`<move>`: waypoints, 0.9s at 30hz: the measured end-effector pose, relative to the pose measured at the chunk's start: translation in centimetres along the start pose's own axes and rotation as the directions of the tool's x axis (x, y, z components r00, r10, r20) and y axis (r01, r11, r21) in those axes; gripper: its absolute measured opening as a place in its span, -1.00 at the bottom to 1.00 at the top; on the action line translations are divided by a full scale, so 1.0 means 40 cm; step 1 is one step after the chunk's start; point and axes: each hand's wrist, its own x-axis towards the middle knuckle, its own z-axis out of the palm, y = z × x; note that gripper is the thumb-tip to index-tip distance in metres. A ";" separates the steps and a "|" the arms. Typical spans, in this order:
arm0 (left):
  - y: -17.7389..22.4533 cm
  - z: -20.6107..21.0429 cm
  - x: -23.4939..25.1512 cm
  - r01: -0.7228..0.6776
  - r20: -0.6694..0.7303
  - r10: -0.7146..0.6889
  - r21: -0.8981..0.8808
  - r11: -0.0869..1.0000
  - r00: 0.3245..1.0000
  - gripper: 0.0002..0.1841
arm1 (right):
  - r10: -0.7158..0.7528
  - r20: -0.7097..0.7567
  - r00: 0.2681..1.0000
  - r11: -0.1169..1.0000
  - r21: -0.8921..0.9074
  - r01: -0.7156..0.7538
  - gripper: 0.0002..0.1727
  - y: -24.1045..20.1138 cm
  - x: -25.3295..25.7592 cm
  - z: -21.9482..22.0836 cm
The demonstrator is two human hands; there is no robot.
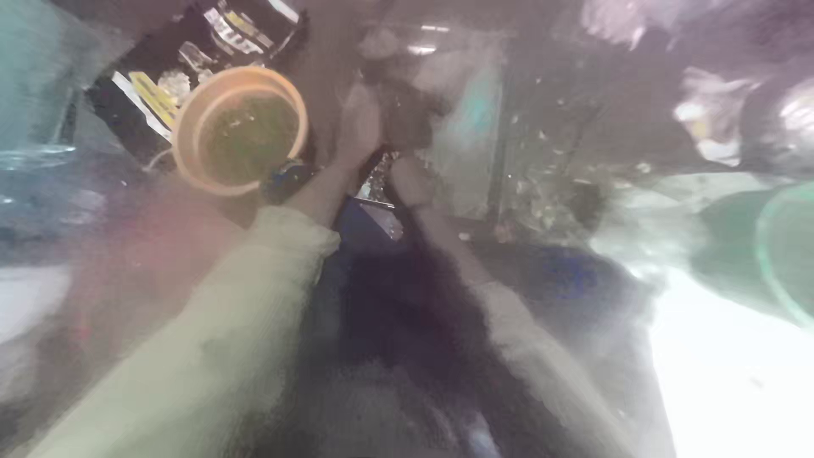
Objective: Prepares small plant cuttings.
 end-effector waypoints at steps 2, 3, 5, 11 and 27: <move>0.004 -0.002 0.001 -0.016 0.002 0.016 0.011 1.000 1.000 -0.59 | 0.011 0.062 0.998 0.994 -0.105 -0.004 -0.60 0.021 0.022 -0.001; 0.005 0.001 0.003 -0.032 0.000 0.032 0.012 0.999 0.999 -0.63 | 0.033 0.090 0.995 0.984 -0.175 -0.017 -0.61 0.035 0.056 0.011; 0.017 -0.018 -0.001 -0.024 0.025 0.024 -0.009 1.000 0.999 -0.63 | 0.027 0.093 0.995 0.972 -0.233 -0.004 -0.61 0.069 0.103 0.033; -0.032 0.063 0.032 -0.092 -0.105 0.088 -0.029 0.995 0.991 -0.64 | 0.069 0.065 0.996 0.997 -0.034 -0.067 -0.42 0.087 0.091 0.016; 0.004 0.007 0.012 -0.120 -0.030 0.117 -0.157 0.980 0.993 -0.82 | 0.142 0.072 0.987 0.984 0.102 -0.149 -0.37 0.042 0.037 0.022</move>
